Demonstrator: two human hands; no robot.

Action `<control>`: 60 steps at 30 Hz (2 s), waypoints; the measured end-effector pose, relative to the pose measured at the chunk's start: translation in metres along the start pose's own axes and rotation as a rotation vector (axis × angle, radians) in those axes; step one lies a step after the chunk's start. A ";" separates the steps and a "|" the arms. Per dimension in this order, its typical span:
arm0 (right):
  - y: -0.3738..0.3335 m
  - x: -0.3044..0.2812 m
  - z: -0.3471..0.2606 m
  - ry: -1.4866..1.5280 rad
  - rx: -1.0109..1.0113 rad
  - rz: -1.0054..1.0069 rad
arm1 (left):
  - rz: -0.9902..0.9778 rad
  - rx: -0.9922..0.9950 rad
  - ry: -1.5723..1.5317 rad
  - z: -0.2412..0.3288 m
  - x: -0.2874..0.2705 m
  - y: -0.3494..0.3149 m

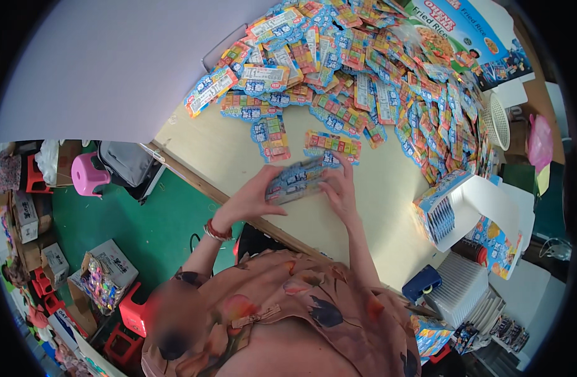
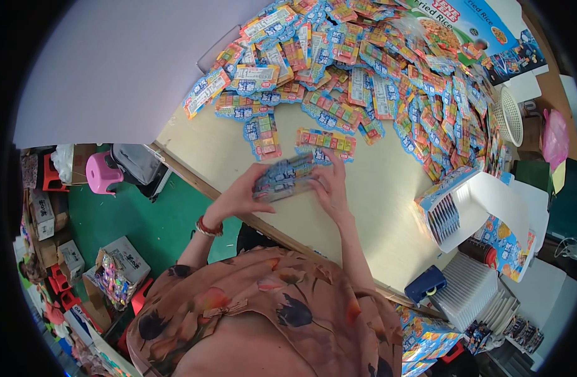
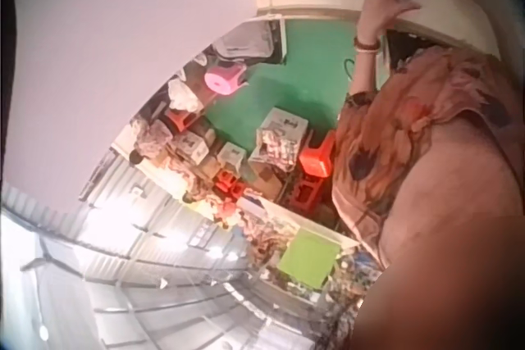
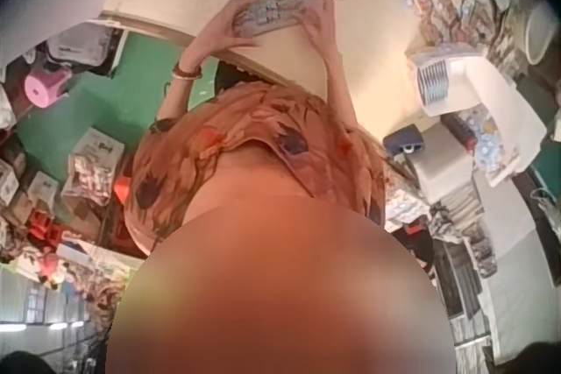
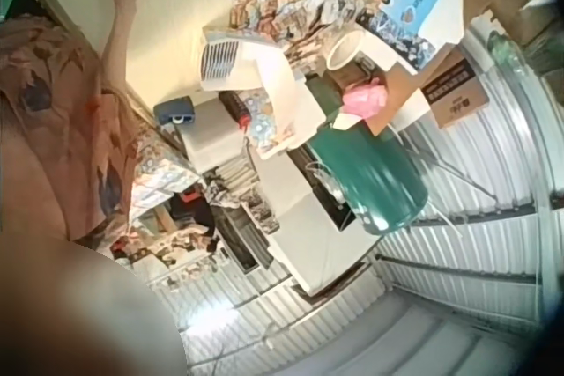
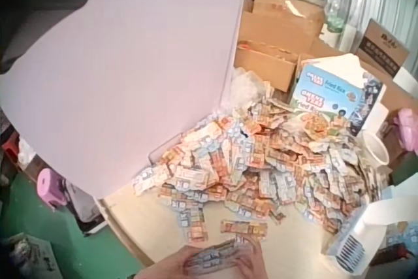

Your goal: Sorting small colorful product packets from a large pile and packing them into display boxes.

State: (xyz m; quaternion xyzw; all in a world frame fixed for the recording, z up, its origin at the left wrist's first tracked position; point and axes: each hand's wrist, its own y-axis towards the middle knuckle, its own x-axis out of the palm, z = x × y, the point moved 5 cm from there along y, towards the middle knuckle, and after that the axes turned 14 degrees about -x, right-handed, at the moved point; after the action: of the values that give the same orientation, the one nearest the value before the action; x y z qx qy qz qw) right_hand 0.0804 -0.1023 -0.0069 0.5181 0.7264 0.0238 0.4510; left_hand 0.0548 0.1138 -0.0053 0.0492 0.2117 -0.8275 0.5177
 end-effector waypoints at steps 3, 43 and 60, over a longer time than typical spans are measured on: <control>-0.031 -0.001 0.015 0.242 0.236 0.183 | 0.052 -0.082 0.102 0.016 0.013 -0.003; -0.014 0.049 -0.009 0.567 0.998 -0.107 | 0.491 -0.172 0.050 -0.005 0.015 0.001; 0.281 0.201 0.011 -0.351 -0.101 -0.423 | 0.516 -0.256 0.088 -0.008 0.019 0.001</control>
State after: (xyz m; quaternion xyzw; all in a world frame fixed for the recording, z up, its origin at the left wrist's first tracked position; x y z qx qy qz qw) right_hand 0.2818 0.1779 0.0009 0.3283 0.7269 -0.1249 0.5901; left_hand 0.0461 0.1004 -0.0182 0.0715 0.3169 -0.6321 0.7035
